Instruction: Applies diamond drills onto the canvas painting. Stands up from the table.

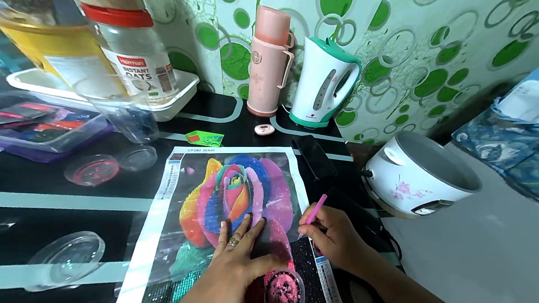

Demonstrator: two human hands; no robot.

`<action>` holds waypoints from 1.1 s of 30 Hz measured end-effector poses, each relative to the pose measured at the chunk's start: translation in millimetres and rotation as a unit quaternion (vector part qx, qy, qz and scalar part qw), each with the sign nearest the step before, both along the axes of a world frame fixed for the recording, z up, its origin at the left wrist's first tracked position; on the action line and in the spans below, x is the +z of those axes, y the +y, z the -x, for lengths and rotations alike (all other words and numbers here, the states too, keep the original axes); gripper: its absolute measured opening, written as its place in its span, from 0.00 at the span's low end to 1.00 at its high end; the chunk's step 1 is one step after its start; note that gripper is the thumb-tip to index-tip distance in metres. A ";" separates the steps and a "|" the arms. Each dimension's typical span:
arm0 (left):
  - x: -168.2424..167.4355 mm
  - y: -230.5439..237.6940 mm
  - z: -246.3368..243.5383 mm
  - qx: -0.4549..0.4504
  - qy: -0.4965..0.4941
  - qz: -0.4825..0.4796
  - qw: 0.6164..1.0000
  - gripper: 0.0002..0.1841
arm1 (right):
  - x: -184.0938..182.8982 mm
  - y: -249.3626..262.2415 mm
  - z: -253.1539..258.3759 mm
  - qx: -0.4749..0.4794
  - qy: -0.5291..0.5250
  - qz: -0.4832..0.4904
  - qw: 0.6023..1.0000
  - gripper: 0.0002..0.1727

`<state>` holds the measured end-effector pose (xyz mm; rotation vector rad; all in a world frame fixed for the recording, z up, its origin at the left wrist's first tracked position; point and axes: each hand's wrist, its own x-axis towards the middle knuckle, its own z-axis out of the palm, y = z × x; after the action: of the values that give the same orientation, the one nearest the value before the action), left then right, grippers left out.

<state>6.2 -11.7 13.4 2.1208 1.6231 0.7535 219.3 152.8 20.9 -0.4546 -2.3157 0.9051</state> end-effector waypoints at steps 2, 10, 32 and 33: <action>0.3 0.0 -0.4 0.001 0.002 0.000 1.000 0.32 | -0.9 0.5 0.2 0.002 0.004 -0.003 1.000 0.11; 1.3 -0.1 0.1 -0.001 0.004 0.004 1.000 0.32 | -0.5 -0.5 0.1 -0.005 -0.021 -0.007 1.000 0.11; 2.9 0.0 0.3 -0.002 -0.003 0.013 1.000 0.32 | 2.2 0.2 0.2 0.011 -0.043 -0.034 0.998 0.11; 2.7 0.0 0.4 -0.001 -0.004 0.012 1.000 0.32 | 2.4 0.1 0.2 0.012 -0.044 -0.033 0.998 0.11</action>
<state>5.8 -11.7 16.1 2.1013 1.6173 0.7367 219.1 153.0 23.4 -0.4471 -2.4276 0.8316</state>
